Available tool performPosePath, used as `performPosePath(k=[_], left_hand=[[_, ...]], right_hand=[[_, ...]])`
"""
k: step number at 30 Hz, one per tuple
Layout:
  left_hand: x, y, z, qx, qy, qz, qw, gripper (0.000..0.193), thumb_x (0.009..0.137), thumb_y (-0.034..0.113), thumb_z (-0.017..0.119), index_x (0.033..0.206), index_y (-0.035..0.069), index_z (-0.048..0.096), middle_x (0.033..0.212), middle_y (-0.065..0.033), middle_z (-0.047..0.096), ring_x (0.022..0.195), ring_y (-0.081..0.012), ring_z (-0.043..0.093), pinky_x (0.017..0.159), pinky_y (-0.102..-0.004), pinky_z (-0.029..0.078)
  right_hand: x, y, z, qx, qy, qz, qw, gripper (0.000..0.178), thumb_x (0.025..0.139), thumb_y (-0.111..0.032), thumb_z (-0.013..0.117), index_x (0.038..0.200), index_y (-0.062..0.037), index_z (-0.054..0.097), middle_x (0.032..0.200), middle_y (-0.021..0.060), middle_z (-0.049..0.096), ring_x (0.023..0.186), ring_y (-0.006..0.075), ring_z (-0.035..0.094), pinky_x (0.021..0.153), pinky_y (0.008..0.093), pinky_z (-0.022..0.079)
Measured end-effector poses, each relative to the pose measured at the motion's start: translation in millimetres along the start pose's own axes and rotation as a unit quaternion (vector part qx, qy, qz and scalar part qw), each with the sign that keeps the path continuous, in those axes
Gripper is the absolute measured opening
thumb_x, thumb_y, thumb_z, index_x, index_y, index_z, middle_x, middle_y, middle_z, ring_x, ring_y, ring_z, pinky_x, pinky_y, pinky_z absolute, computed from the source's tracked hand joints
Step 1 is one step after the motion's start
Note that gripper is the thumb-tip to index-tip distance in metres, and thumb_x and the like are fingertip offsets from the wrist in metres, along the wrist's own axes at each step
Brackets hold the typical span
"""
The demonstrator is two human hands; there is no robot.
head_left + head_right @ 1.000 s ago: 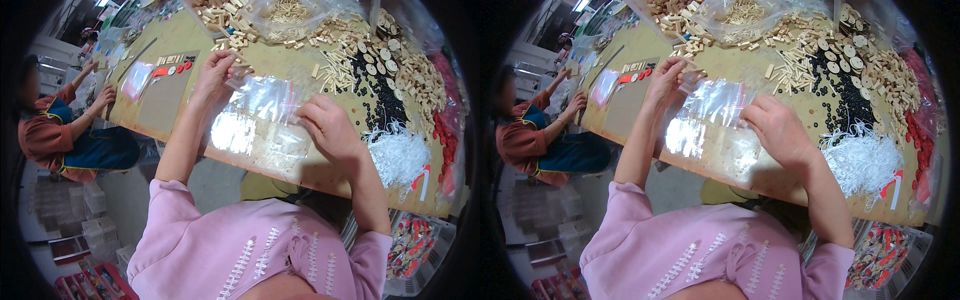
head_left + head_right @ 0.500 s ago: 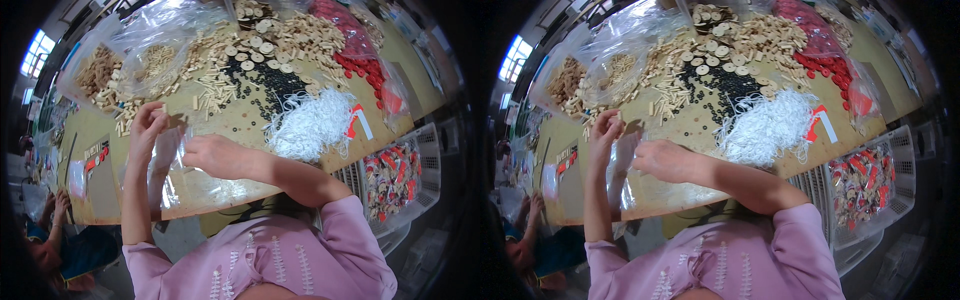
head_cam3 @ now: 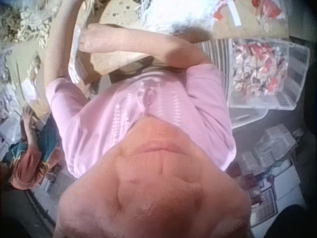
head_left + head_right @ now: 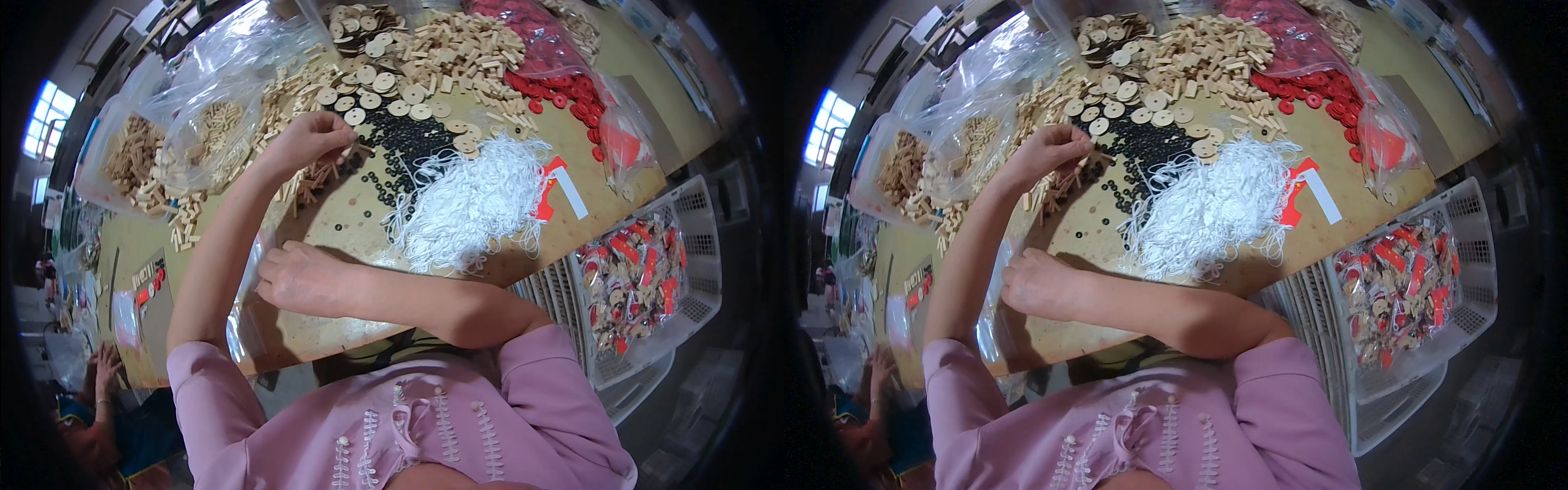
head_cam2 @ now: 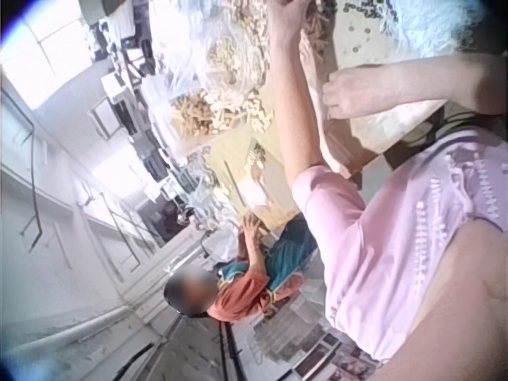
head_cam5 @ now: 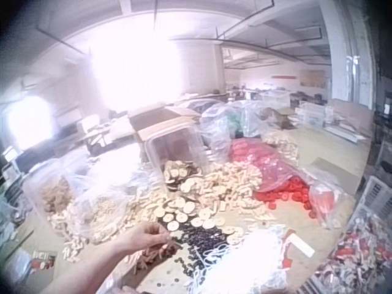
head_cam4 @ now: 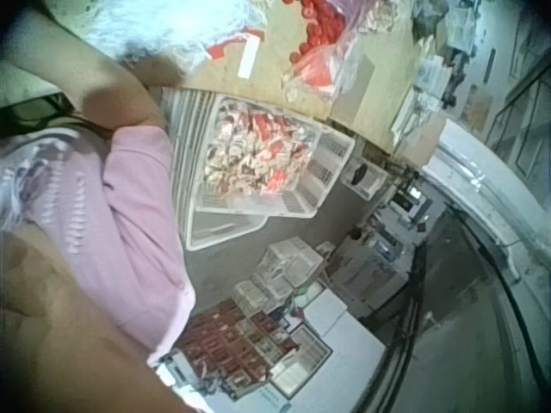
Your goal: The person assembles small craft kits by placing wooden pieces, black beads, white strings, and red paper flags into clear plastic bags. The person repeatedly picks items from piles on the table, inserts them into bags, and sets the filled bags aside.
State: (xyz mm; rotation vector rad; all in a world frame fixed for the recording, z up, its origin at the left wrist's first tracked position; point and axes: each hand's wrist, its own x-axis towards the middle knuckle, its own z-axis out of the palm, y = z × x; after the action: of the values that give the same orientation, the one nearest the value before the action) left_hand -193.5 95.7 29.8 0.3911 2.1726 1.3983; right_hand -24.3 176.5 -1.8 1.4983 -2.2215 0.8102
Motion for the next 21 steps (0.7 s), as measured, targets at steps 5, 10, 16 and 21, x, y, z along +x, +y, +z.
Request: performPosePath(k=[5,10,16,21], left_hand=[[49.3,33.7,28.7,-0.003,-0.073,0.028,0.997,0.019,0.096,0.02,0.073,0.1,0.004,0.064,0.082,-0.0004,0.066,0.072,-0.0079,0.064,0.063,-0.0219,0.05],[58.3,47.8,53.6,-0.086,-0.056,0.018,0.995,0.017,0.096,0.016,0.072,0.108,0.005,0.066,0.092,-0.0008,0.068,0.082,-0.0091,0.067,0.075,-0.0223,0.056],[57.4,36.8,50.5,-0.137,-0.06,0.013,0.989,0.012,0.097,0.016,0.07,0.104,0.006,0.065,0.097,-0.0007,0.068,0.088,-0.0091,0.067,0.083,-0.0217,0.057],[49.1,36.7,48.7,-0.127,-0.081,0.035,0.988,0.014,0.1,0.02,0.064,0.098,0.007,0.064,0.097,-0.0029,0.07,0.08,-0.0055,0.062,0.072,-0.0192,0.049]], right_hand=[[2.3,4.9,-3.2,0.032,0.001,0.025,0.999,0.008,0.073,-0.011,0.067,0.073,-0.0062,0.073,0.078,0.0103,0.07,0.081,0.029,0.069,0.071,0.0421,0.052],[5.1,10.3,0.8,0.073,-0.045,0.011,0.996,0.008,0.068,-0.01,0.066,0.068,-0.0017,0.068,0.066,0.0172,0.065,0.066,0.0348,0.068,0.062,0.0458,0.053],[5.4,4.4,9.0,0.051,-0.004,0.009,0.999,0.006,0.068,-0.01,0.066,0.067,-0.0054,0.07,0.068,0.0154,0.068,0.067,0.0323,0.07,0.058,0.0432,0.054],[4.3,3.6,15.8,0.051,0.009,0.0,0.999,0.008,0.067,-0.013,0.066,0.063,-0.0069,0.069,0.068,0.0136,0.068,0.068,0.0303,0.07,0.059,0.0426,0.054]])
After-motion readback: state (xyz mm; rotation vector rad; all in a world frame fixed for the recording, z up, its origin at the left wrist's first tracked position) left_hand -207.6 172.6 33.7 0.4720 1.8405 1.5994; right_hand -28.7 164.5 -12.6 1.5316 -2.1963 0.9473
